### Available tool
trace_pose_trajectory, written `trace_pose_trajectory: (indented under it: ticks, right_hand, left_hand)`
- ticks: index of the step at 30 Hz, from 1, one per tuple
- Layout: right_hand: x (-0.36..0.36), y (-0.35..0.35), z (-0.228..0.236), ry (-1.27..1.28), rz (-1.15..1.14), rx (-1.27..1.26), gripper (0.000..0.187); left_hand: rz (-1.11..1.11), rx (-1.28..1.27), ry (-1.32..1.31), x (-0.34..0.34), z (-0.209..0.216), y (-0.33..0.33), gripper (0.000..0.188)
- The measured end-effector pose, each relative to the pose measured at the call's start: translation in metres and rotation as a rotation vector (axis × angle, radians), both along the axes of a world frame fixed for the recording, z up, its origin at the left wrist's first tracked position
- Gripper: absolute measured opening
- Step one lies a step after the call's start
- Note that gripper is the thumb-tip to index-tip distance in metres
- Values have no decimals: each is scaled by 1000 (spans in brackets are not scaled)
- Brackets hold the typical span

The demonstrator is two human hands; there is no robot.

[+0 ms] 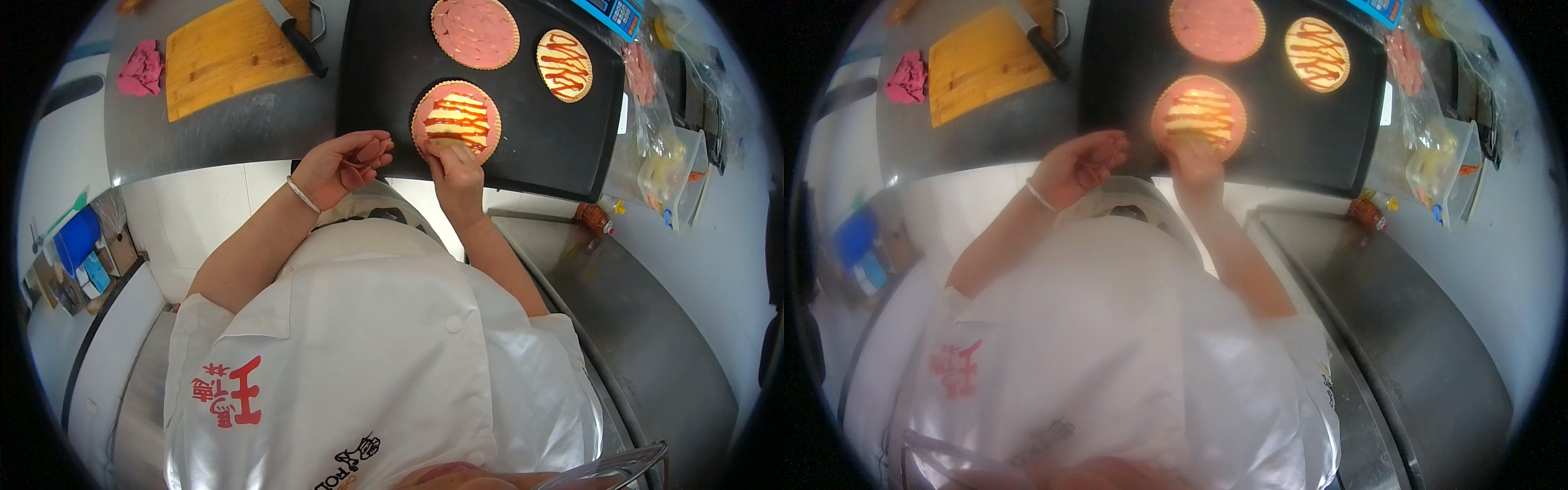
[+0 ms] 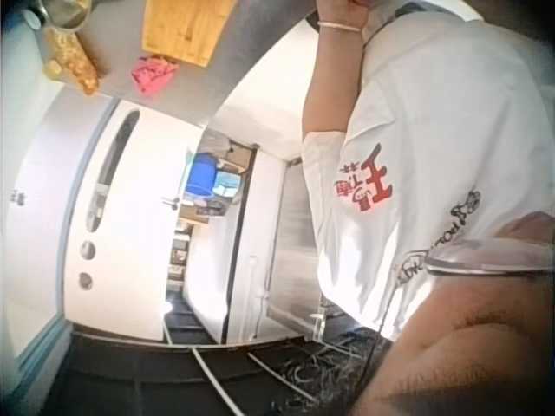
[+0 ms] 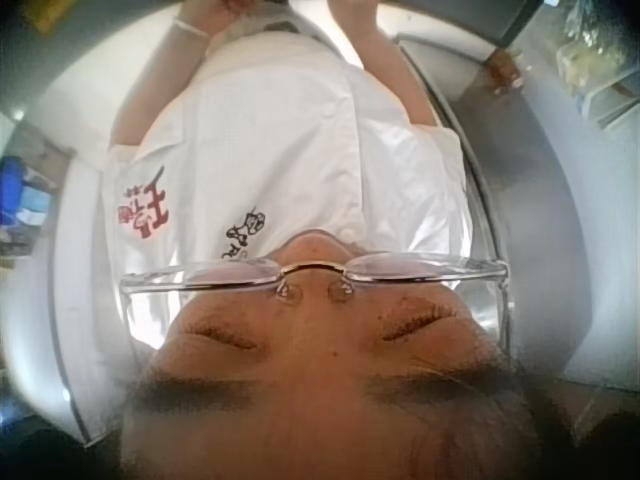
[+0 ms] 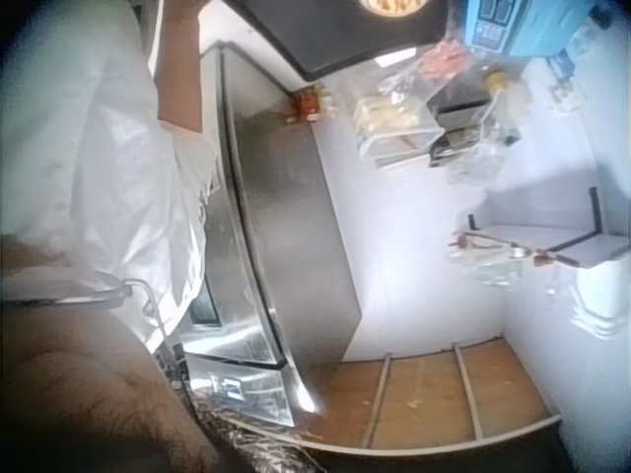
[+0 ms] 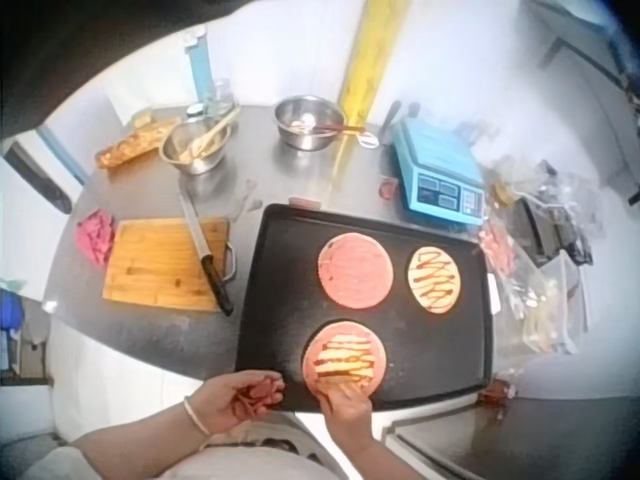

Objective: The person arranges thin slices of processed meat onto tart shells that already have a sauce drizzle. They cut additional meat slices on a cutting board and place them on the tarts, completing the topping layer.

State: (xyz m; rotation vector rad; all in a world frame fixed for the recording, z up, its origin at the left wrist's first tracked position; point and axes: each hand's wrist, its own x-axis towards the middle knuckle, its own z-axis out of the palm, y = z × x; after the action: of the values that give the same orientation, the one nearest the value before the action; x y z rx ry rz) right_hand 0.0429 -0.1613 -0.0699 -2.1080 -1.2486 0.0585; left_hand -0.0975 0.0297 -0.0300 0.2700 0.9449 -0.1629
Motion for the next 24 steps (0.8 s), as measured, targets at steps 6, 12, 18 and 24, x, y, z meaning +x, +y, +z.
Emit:
trace_pose_trajectory:
  ticks: [6, 12, 18, 24]
  right_hand:
    - [3, 1, 13, -21, -49, -57, 19]
    - [19, 21, 17, -15, 6, -18, 19]
    - [19, 21, 20, 8, 8, 25, 18]
    - [-1, 21, 49, 268, 74, 70, 24]
  left_hand:
    - [5, 0, 2, -1, -3, 1, 28]
    - [-2, 4, 17, 1, 5, 2, 31]
    - [-58, -6, -64, 2, 7, 2, 33]
    - [-150, -45, -101, 8, 11, -4, 36]
